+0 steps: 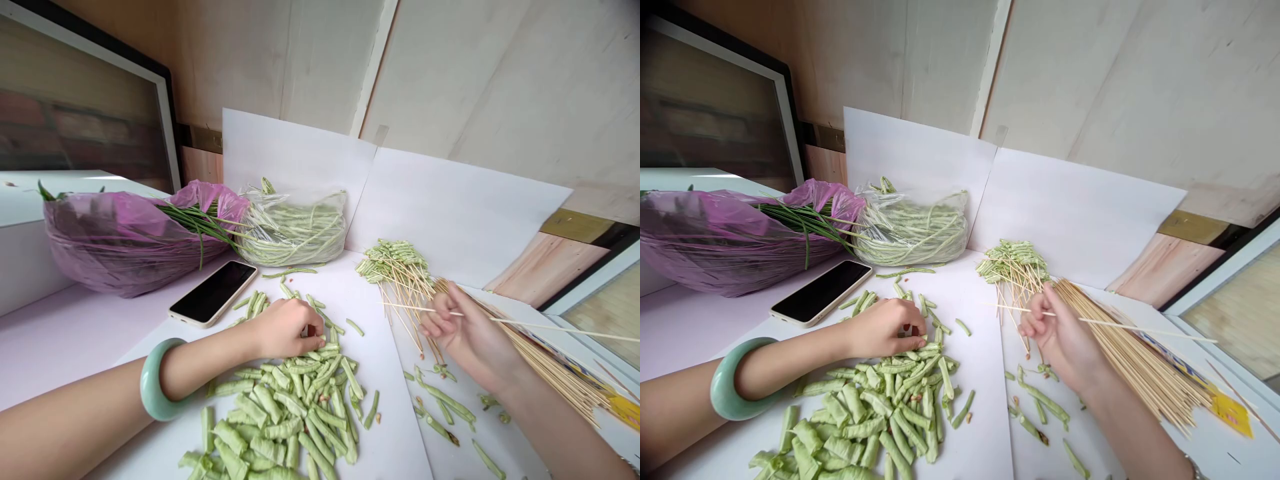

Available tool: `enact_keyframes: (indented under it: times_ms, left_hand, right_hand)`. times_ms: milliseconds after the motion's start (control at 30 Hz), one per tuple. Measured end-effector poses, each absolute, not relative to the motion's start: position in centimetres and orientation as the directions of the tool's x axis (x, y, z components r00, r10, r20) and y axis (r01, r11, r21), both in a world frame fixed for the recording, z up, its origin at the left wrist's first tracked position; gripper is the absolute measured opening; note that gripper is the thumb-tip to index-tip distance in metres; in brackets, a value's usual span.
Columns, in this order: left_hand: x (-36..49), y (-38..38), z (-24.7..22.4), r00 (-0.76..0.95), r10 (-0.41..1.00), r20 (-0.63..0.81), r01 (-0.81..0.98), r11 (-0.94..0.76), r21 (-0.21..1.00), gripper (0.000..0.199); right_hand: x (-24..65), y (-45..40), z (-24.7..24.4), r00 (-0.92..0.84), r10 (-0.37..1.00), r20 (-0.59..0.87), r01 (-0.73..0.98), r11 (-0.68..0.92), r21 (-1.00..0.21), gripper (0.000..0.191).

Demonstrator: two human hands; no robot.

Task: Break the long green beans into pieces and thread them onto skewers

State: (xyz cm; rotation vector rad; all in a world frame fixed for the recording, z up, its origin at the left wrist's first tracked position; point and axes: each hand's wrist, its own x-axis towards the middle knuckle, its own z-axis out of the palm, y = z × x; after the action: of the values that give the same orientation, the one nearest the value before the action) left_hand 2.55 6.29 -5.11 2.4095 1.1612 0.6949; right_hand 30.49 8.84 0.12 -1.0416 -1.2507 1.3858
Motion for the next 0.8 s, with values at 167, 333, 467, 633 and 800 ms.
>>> enact_keyframes:
  times_ms: [167,333,467,633,800]
  left_hand:
    - [2.9,7.1,-5.6,0.383,0.872,0.304,0.378,-0.448,0.81,0.02]
    - [3.9,6.9,-5.8,0.296,0.954,0.054,-0.16,-0.006,0.987,0.035]
    - [4.5,6.5,-6.0,0.319,0.948,-0.023,-0.309,0.127,0.943,0.035]
    - [4.5,6.4,-6.1,0.338,0.941,-0.021,-0.366,0.152,0.918,0.031]
    - [4.6,6.5,-6.3,0.347,0.938,-0.002,-0.384,0.144,0.912,0.027]
  right_hand:
    - [28.6,7.6,-2.0,-0.404,0.911,-0.081,-0.06,-0.115,-0.992,0.068]
    - [27.6,6.8,-3.0,-0.44,0.898,0.01,0.012,0.016,-1.0,0.045]
    - [26.7,5.8,-3.2,-0.449,0.893,0.014,0.108,0.07,-0.992,0.029]
    - [26.3,5.2,-3.8,-0.537,0.842,0.047,0.144,0.146,-0.979,0.025]
    - [26.4,4.9,-3.6,-0.503,0.86,0.087,0.306,0.271,-0.913,0.022]
